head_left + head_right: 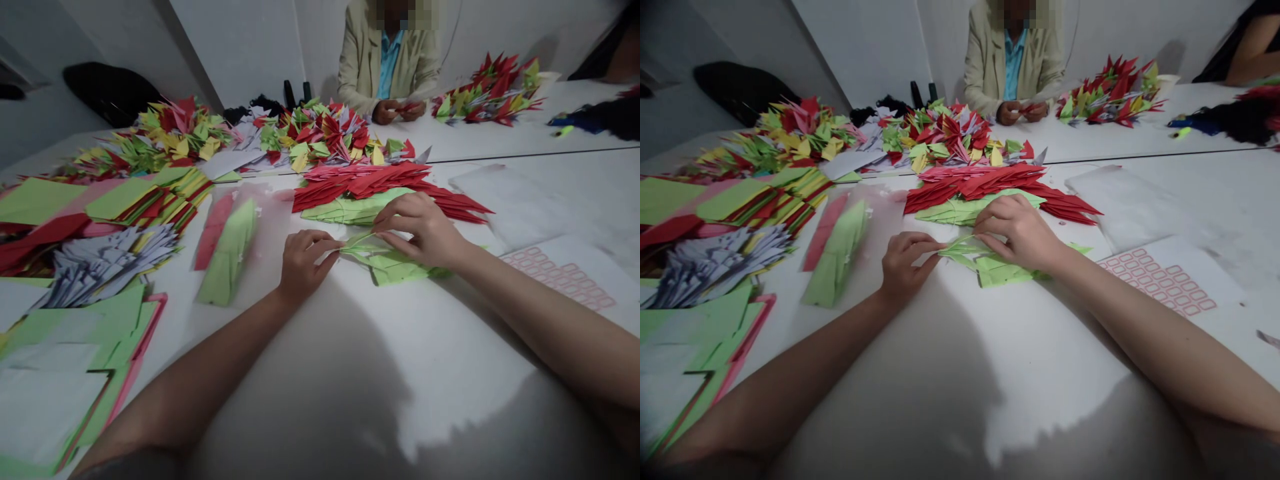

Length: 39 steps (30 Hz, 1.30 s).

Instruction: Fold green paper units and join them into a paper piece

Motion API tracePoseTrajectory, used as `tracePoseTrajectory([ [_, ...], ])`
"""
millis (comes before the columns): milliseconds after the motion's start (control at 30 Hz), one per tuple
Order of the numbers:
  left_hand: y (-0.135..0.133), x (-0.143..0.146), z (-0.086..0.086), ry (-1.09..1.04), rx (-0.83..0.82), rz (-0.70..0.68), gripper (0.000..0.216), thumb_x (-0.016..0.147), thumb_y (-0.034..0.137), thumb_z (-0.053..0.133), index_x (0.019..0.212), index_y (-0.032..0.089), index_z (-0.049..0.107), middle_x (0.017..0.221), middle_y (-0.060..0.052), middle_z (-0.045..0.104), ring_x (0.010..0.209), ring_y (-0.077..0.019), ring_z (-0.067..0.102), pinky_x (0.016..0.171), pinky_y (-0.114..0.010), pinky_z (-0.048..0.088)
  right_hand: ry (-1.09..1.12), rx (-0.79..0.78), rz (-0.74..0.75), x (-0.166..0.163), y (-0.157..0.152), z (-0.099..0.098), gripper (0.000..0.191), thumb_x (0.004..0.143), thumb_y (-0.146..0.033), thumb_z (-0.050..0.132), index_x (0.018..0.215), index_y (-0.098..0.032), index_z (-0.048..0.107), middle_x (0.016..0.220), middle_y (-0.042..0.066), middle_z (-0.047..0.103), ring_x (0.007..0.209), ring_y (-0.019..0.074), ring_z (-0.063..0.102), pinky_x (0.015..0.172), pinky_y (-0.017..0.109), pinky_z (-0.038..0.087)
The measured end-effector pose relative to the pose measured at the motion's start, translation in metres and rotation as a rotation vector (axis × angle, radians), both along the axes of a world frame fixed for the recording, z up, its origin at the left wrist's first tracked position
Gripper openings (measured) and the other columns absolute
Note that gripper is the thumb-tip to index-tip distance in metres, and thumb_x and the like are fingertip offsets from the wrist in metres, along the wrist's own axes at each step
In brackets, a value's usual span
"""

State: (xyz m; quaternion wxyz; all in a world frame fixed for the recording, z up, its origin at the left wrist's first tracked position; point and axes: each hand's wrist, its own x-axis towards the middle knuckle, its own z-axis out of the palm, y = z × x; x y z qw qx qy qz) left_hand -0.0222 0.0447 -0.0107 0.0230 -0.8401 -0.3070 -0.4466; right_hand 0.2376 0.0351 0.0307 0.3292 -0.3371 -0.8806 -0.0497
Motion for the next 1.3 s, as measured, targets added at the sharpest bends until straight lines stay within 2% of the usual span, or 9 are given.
tracePoseTrajectory([
  [100,0.000,0.000,-0.002,0.039,-0.017,-0.063,0.013,0.085,0.020,0.061,0.096,0.022,0.067,0.087,-0.002,0.069,0.084,-0.0158,0.062,0.082,-0.032,0.046,-0.006,-0.011,0.063,-0.003,-0.003,0.000,0.017,0.090,-0.032,0.053,0.098,-0.024,0.066,0.099,0.006,0.069,0.091,0.0203,0.060,0.085,0.038,0.040],
  [267,-0.005,0.002,-0.003,0.048,-0.067,-0.202,0.019,0.086,0.015,0.058,0.104,0.020,0.063,0.096,-0.005,0.068,0.091,-0.0141,0.064,0.083,-0.026,0.052,-0.086,-0.017,0.149,-0.012,-0.010,-0.002,0.022,0.094,-0.027,0.046,0.103,-0.020,0.065,0.097,0.008,0.069,0.088,0.0179,0.062,0.080,0.032,0.045],
  [400,-0.008,0.003,-0.002,0.057,-0.082,-0.254,0.018,0.087,0.016,0.057,0.103,0.021,0.063,0.099,-0.005,0.068,0.093,-0.0131,0.065,0.085,-0.025,0.053,-0.154,0.001,0.139,-0.017,-0.015,-0.001,0.024,0.095,-0.029,0.044,0.102,-0.019,0.065,0.092,0.008,0.069,0.084,0.0177,0.063,0.077,0.032,0.047],
  [567,-0.007,0.003,-0.002,0.051,-0.078,-0.296,0.014,0.086,0.016,0.060,0.098,0.020,0.064,0.094,-0.003,0.070,0.090,-0.0122,0.066,0.083,-0.022,0.053,-0.136,0.013,0.181,-0.025,-0.021,0.001,0.023,0.095,-0.028,0.044,0.098,-0.018,0.065,0.091,0.007,0.070,0.086,0.0178,0.064,0.076,0.032,0.048],
  [767,-0.008,0.002,-0.003,0.059,-0.129,-0.372,0.018,0.087,0.013,0.056,0.102,0.019,0.065,0.099,-0.005,0.071,0.095,-0.0124,0.067,0.084,-0.022,0.053,-0.161,-0.066,0.252,-0.026,-0.022,0.003,0.022,0.095,-0.026,0.042,0.098,-0.017,0.062,0.094,0.009,0.069,0.089,0.0188,0.063,0.079,0.033,0.049],
  [1067,-0.006,0.005,0.000,-0.198,-0.267,-0.291,0.011,0.080,0.019,0.068,0.091,0.021,0.070,0.091,-0.004,0.073,0.085,-0.0146,0.069,0.080,-0.027,0.056,-0.157,-0.127,0.163,0.004,-0.007,0.020,0.020,0.093,-0.027,0.044,0.103,-0.020,0.060,0.101,0.011,0.066,0.092,0.0210,0.062,0.078,0.034,0.049],
  [1300,-0.004,0.005,-0.001,-0.227,-0.243,-0.253,0.011,0.077,0.019,0.071,0.088,0.021,0.071,0.086,-0.003,0.073,0.079,-0.0133,0.068,0.074,-0.025,0.055,-0.256,-0.076,0.037,0.021,-0.001,0.029,0.021,0.093,-0.023,0.042,0.103,-0.018,0.060,0.100,0.012,0.064,0.090,0.0230,0.060,0.076,0.036,0.047],
])
